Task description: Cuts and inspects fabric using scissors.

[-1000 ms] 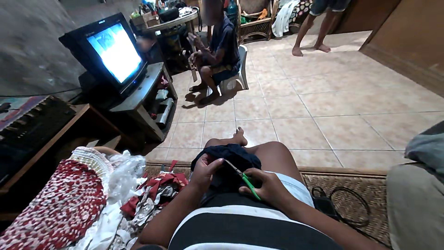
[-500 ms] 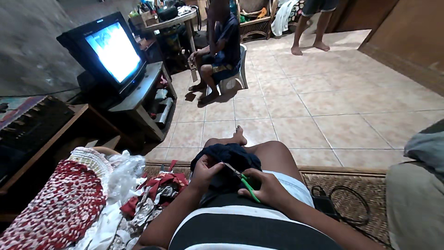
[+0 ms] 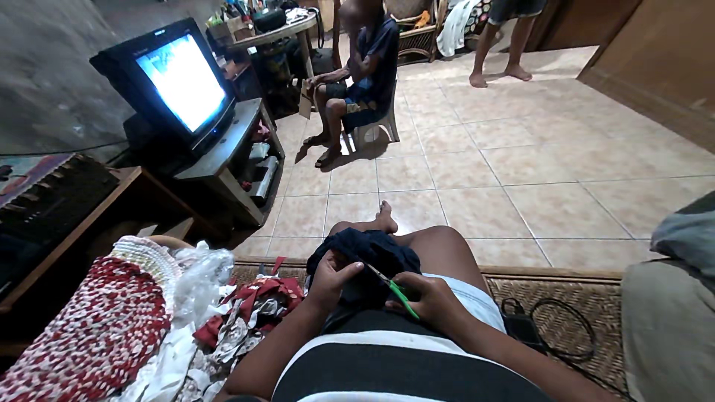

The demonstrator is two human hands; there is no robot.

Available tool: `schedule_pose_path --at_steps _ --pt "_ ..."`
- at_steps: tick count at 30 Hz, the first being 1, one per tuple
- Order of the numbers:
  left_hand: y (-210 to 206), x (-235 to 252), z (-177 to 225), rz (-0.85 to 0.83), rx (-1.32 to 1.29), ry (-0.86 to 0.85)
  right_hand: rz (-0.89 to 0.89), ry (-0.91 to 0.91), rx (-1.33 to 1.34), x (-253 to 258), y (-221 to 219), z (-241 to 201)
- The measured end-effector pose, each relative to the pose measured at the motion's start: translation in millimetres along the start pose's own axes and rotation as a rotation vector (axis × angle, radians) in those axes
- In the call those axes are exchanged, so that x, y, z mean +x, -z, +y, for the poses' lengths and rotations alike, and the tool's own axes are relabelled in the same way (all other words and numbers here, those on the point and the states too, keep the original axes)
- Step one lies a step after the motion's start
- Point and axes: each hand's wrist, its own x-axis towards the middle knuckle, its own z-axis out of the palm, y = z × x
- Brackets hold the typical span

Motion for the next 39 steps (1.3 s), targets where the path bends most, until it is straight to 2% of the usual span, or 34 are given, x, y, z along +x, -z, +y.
schedule_pose_path --at_steps 3,7,13,20,24,29,35,39 --pt "-0.9 0.3 -0.4 0.005 -0.049 0.022 -0.03 -0.011 0.045 0.0 0.0 2.7" --pt "0.0 0.0 -1.6 -0.027 0.054 -0.005 -0.106 -0.072 0.128 0.9 0.0 5.5" --pt "-2.7 -1.0 -3.0 -0.064 0.102 -0.025 -0.084 -0.069 0.152 1.8 -2.4 5.1" --pt "-0.6 -0.6 -5.4 -0.014 0.046 0.023 -0.049 -0.05 0.057 0.9 0.5 2.8" --pt "-0.1 4.1 -8.0 0.098 -0.109 0.093 -0.053 -0.062 0.048 0.7 0.7 4.4" --pt "-2.0 6.1 -4.8 0.18 -0.133 0.113 -0.101 -0.087 0.021 0.7 1.6 7.0" --pt "-3.5 5.6 -3.5 0.178 -0.134 0.119 -0.1 -0.079 0.018 0.7 2.0 6.3" --pt "-3.2 4.1 -3.2 0.146 -0.038 0.118 -0.096 -0.078 0.017 0.7 1.5 6.4"
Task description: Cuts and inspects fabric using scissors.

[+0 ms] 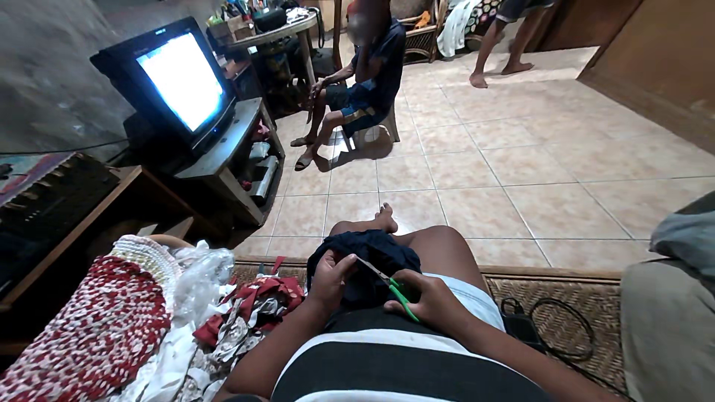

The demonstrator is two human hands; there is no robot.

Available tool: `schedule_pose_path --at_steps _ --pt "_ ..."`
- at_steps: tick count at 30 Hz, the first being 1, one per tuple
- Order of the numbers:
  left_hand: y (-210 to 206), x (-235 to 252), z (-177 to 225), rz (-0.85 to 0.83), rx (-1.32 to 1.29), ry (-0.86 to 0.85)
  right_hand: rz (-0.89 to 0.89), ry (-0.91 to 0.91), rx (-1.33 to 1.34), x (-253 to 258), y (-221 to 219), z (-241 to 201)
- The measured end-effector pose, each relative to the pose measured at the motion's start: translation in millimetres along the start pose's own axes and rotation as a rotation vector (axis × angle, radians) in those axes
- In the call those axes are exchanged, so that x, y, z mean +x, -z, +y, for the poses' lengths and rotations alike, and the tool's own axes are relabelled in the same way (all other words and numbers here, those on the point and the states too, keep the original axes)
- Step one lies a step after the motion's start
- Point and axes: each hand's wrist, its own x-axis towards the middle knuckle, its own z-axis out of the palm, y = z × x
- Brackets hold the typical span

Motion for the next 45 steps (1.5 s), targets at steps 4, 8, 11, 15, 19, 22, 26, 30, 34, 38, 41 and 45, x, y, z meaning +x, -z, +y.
schedule_pose_path --at_steps 4,8,11,15,19,22,26,30,34,38,41,45 --pt "1 -2 2 -0.045 0.026 -0.006 -0.002 -0.01 -0.012 0 1 -1" --pt "1 -3 3 -0.062 0.072 -0.004 0.01 -0.001 -0.013 0 0 0" --pt "1 -3 3 -0.054 0.096 -0.003 0.018 0.009 -0.007 0 -1 -1" --pt "3 -3 1 -0.065 0.152 -0.022 0.011 -0.006 -0.015 0 -1 -1" --pt "6 -3 -1 -0.081 0.162 -0.055 0.012 -0.002 -0.026 0 -1 0" --pt "9 -2 -5 -0.092 0.201 -0.114 0.004 -0.012 -0.027 0 0 -1" --pt "11 -2 -6 -0.109 0.272 -0.159 0.004 0.0 -0.033 0 0 0" --pt "6 -6 -3 -0.147 0.324 -0.147 0.009 0.004 -0.019 1 1 -4" --pt "6 -5 -4 -0.169 0.299 -0.157 -0.016 -0.018 -0.024 3 1 -4" --pt "8 -4 -6 -0.162 0.285 -0.142 0.03 0.024 -0.033 2 0 -5" --pt "2 -6 -4 -0.096 0.097 -0.025 0.056 0.029 -0.038 1 0 -5" --pt "-1 -2 -4 -0.016 -0.242 0.068 0.031 0.001 -0.036 1 2 -4"
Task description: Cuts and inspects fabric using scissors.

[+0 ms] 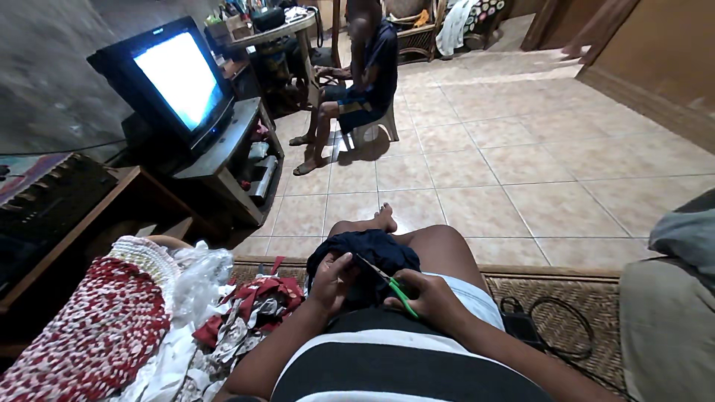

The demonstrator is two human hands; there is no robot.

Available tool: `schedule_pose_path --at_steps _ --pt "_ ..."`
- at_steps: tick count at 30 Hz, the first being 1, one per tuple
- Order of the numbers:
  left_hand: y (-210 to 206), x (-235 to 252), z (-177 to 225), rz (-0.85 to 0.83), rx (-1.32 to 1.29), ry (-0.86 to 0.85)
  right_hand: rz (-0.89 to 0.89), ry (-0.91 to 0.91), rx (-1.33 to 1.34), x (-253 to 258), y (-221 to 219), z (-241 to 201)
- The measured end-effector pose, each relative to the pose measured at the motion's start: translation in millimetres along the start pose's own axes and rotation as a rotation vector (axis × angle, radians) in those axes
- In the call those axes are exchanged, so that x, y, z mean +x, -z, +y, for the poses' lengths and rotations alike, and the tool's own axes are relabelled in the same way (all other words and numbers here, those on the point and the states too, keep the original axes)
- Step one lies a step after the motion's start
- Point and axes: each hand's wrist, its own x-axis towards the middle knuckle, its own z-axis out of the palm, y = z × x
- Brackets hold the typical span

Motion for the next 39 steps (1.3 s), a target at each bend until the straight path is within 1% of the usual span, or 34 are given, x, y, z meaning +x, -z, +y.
schedule_pose_path --at_steps 5,6,9,12,14,16,20,22,26,31,37,39 --pt "-2 -4 0 -0.005 -0.104 0.077 0.011 0.05 0.021 0 -2 3" --pt "1 -4 0 -0.037 -0.126 0.09 0.013 0.066 0.029 0 -3 3" --pt "9 -5 -2 -0.204 -0.203 0.1 0.015 0.121 0.057 0 -4 4" --pt "20 -1 -6 -0.384 -0.232 0.041 0.014 0.184 0.078 1 -6 8" --pt "23 0 -7 -0.421 -0.21 -0.008 0.019 0.205 0.098 1 -7 10" --pt "16 -5 -4 -0.305 -0.151 -0.051 0.031 0.208 0.123 0 -8 11" --pt "-5 -8 2 0.014 0.06 -0.106 0.052 0.145 0.106 0 -7 8" --pt "-8 -8 2 0.073 0.13 -0.117 0.053 0.113 0.083 0 -6 7" --pt "-7 -9 3 0.057 0.146 -0.101 0.064 0.084 0.054 0 -6 5" --pt "4 -11 0 -0.102 0.202 -0.124 0.099 0.079 0.053 -1 -7 6" --pt "2 -9 -1 -0.075 0.189 -0.099 0.082 0.095 0.052 -1 -7 6" --pt "-1 -9 0 -0.041 0.187 -0.084 0.085 0.101 0.046 -1 -8 7"
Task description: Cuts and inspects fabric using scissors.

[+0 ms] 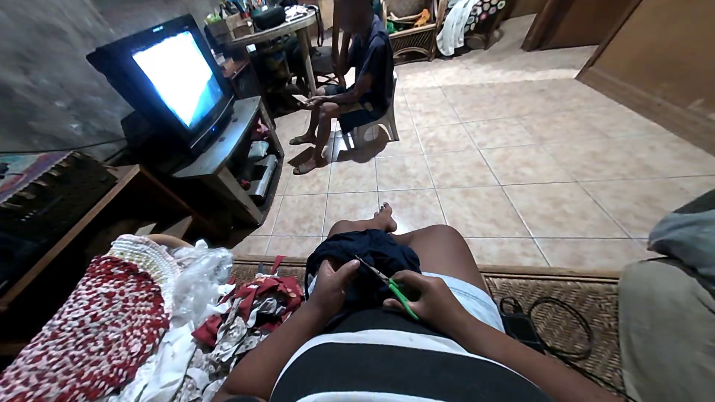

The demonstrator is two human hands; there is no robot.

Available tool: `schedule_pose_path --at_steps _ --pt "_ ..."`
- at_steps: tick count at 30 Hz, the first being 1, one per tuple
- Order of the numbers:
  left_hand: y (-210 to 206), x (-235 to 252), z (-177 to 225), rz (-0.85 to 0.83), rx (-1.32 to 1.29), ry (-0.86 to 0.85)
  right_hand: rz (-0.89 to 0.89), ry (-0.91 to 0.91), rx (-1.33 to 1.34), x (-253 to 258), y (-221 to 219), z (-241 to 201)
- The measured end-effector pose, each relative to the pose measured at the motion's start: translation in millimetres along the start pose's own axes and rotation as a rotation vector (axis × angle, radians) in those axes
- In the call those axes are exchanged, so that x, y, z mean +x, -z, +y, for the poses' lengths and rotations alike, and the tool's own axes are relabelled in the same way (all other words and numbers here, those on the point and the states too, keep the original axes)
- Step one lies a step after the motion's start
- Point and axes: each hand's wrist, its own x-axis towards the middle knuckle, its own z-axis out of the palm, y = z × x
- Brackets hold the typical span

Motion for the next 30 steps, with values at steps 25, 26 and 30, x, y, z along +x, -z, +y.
schedule_pose_path --at_steps 25,26,30 --pt "2 1 9 0.04 0.119 0.028 -0.318 -0.271 0.533 9 11 6" --pt "2 1 8 0.037 0.125 0.023 -0.31 -0.259 0.489 9 12 6" --pt "6 2 6 0.013 0.162 0.004 -0.274 -0.227 0.184 9 15 -2"
